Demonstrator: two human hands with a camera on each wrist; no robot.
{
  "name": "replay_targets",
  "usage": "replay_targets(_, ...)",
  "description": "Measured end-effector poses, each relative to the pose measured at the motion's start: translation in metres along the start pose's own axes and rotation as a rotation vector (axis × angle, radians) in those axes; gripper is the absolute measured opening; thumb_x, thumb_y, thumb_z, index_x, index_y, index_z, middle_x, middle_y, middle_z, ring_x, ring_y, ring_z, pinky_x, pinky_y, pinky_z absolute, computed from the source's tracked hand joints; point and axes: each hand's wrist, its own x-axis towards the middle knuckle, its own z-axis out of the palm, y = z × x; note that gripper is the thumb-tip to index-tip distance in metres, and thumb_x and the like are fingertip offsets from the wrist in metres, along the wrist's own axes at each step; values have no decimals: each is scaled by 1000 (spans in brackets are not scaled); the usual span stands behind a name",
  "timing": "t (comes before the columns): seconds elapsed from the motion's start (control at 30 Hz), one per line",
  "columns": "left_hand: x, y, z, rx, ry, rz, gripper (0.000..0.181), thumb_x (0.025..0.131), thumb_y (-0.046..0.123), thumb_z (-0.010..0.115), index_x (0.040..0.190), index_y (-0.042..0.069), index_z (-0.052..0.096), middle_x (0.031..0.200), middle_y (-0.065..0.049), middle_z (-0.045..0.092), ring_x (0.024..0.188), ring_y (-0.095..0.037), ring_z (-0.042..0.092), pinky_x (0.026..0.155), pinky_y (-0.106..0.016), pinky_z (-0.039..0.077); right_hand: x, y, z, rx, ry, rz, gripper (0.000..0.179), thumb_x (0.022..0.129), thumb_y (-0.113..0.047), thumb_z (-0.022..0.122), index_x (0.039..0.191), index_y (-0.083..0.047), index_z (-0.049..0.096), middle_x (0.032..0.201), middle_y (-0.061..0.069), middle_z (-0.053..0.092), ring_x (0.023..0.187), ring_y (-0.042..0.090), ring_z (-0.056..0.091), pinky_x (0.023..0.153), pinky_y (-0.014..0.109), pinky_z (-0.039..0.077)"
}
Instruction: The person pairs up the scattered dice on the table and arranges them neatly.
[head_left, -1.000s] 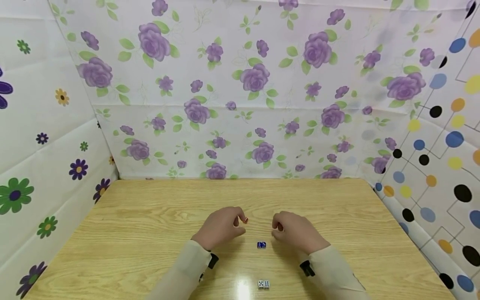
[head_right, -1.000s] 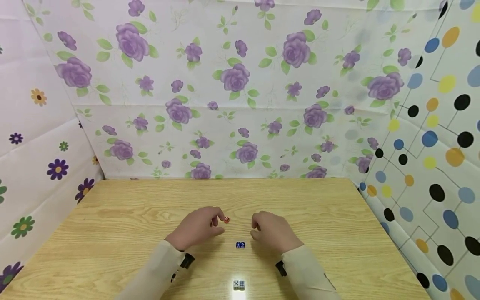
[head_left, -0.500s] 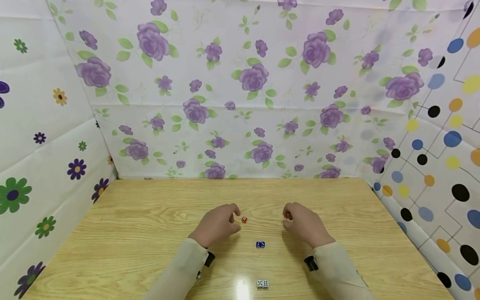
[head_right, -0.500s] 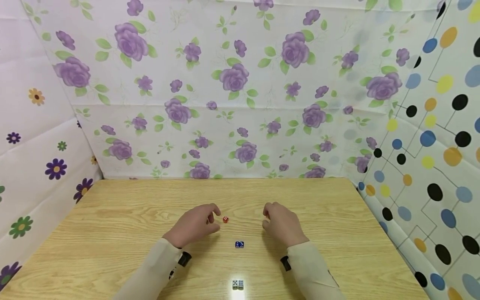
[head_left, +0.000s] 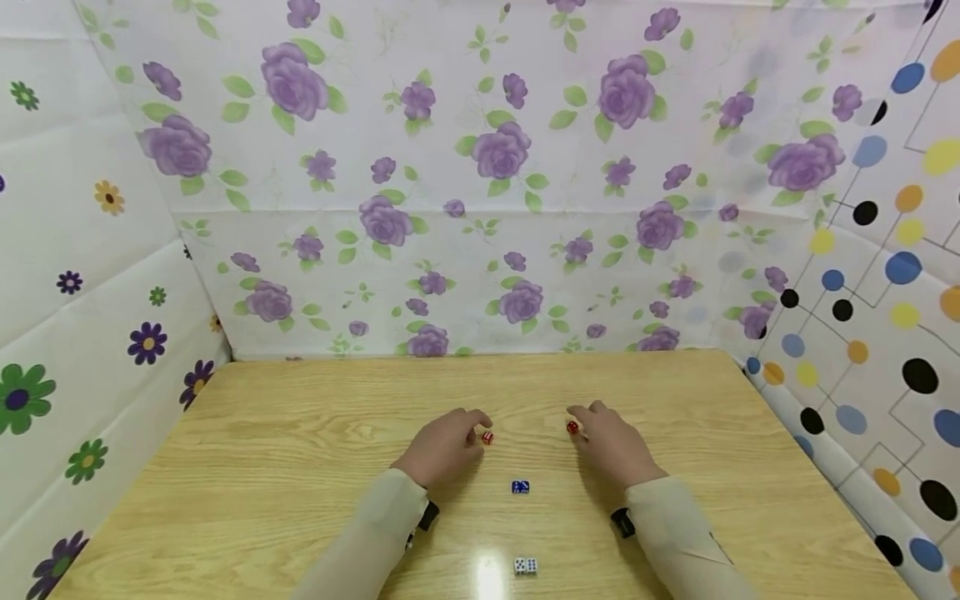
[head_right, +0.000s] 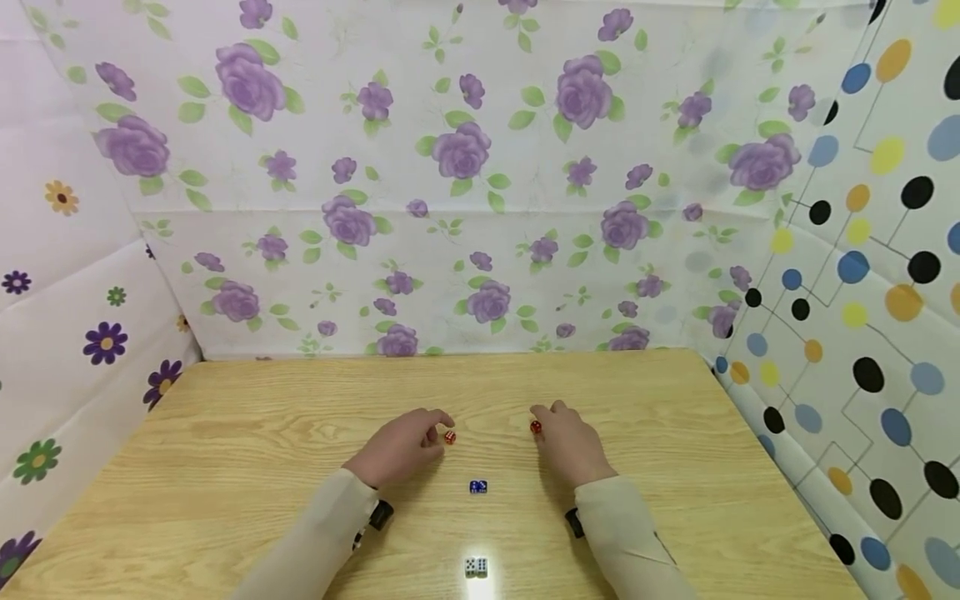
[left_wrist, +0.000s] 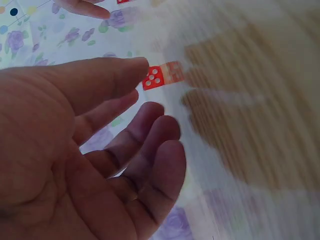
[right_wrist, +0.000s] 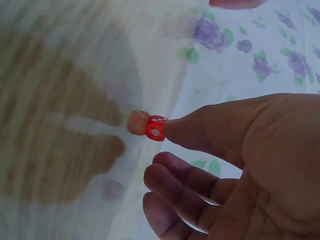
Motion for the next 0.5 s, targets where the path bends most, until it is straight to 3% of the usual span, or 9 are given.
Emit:
replay_targets(0.17,3,1,2,-4,-19,-14,37,86,6,60,123,13,61,92,2,61,77,-9,54,68,-29,46,-2,-3,3,-11,-16,-25,29,90,-12,65,119,-9,63,92,6,55,76,18,56,62,35,49)
replay_targets(0.37,4,1,8,-21,-5,-30,11,88,11,63,97,16,67,77,7,54,69,-10,49,63,-29,42,-1,-6,4,19,-27,-6,14,88,-10,67,101,-12,66,86,1,58,73,13,55,66,34,49)
replay_targets(0.5,4,1,7,-43,5,-47,5,89,13,63,91,16,67,74,8,54,66,-10,50,62,-29,42,1,-7,3,49,-56,14,5,88,-10,66,90,-14,67,80,-3,58,71,11,53,65,33,47)
